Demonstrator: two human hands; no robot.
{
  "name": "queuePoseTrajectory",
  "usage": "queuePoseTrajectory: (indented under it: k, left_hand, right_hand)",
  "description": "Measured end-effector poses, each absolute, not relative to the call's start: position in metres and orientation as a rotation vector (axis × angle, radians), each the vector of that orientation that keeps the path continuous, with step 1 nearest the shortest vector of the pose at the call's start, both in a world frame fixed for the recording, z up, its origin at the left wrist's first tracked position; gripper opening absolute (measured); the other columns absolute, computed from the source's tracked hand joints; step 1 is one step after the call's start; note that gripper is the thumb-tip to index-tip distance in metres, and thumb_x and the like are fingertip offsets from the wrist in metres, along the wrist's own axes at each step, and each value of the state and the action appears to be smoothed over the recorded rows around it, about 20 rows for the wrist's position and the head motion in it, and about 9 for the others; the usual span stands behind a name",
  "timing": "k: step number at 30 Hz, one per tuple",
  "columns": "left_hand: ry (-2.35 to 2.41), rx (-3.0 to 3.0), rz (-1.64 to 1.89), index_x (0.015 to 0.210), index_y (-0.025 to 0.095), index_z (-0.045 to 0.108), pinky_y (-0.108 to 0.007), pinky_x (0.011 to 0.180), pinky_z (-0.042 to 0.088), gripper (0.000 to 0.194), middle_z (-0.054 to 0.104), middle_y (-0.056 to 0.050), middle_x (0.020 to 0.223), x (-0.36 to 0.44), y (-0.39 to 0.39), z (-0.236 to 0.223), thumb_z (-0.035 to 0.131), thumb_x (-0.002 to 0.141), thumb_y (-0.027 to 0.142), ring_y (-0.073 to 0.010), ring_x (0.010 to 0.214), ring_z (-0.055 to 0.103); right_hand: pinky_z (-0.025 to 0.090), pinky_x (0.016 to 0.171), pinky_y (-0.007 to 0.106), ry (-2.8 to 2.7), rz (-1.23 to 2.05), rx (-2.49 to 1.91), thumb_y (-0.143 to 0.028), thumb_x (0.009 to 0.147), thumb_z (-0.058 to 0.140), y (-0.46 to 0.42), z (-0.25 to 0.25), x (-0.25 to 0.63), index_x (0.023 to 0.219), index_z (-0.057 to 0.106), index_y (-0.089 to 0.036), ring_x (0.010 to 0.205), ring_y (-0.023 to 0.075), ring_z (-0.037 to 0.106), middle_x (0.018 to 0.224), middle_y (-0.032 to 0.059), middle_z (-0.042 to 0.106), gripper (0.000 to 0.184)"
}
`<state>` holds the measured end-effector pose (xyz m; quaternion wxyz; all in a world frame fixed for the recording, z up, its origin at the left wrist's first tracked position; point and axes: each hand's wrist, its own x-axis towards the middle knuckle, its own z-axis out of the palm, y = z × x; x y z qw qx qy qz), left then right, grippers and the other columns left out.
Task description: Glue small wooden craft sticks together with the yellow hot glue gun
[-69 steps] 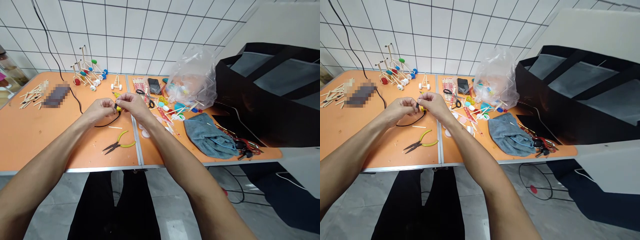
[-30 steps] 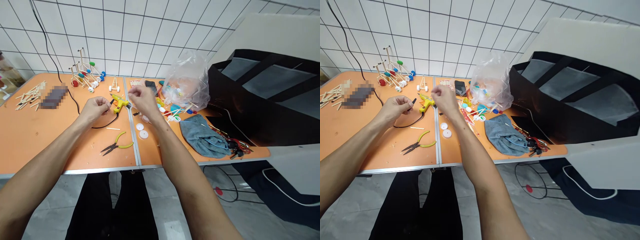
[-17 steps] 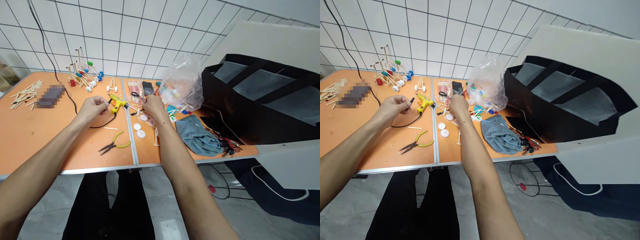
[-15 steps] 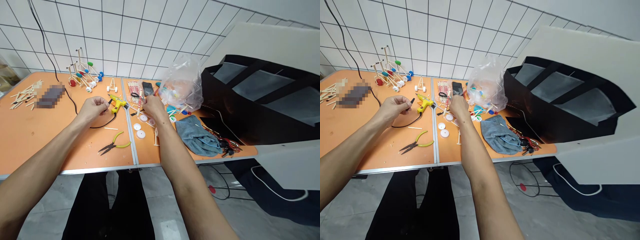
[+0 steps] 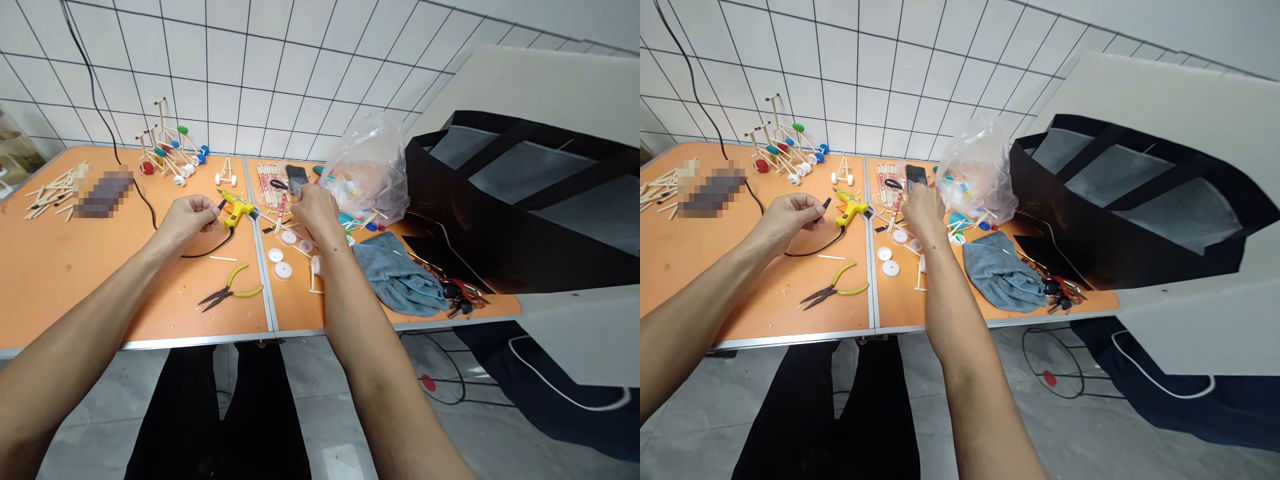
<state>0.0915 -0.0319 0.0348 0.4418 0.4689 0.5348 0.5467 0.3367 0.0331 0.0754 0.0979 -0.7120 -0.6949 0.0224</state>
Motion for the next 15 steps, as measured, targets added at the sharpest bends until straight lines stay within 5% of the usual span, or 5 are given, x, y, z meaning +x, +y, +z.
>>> queuePoseTrajectory:
  k: [10,15]
  left_hand:
    - [1.267,1.118,1.558,0.065,0.022,0.066,-0.023,0.066,0.049,0.022,0.069,-0.001,0.075,0.086,-0.026,0.036,0.085,0.066,0.033,-0.0165,0.081,0.067]
    - [1.260,1.042,1.525,0.066,0.021,0.066,-0.023,0.060,0.045,0.025,0.068,0.000,0.073,0.082,-0.023,0.037,0.087,0.062,0.033,-0.0127,0.068,0.058]
  right_hand:
    - [0.036,0.074,0.036,-2.312,-0.214,-1.624,-0.011,0.102,0.042,0.009,0.077,0.304,0.124,0.073,-0.016,0.105,0.0321,0.067,0.121,0.0200,0.078,0.038]
    - [0.027,0.069,0.037,-2.501,-0.313,-1.548,-0.010,0.106,0.041,-0.006,0.077,0.287,0.131,0.071,-0.017,0.101,0.0302,0.067,0.126,0.0190,0.075,0.040]
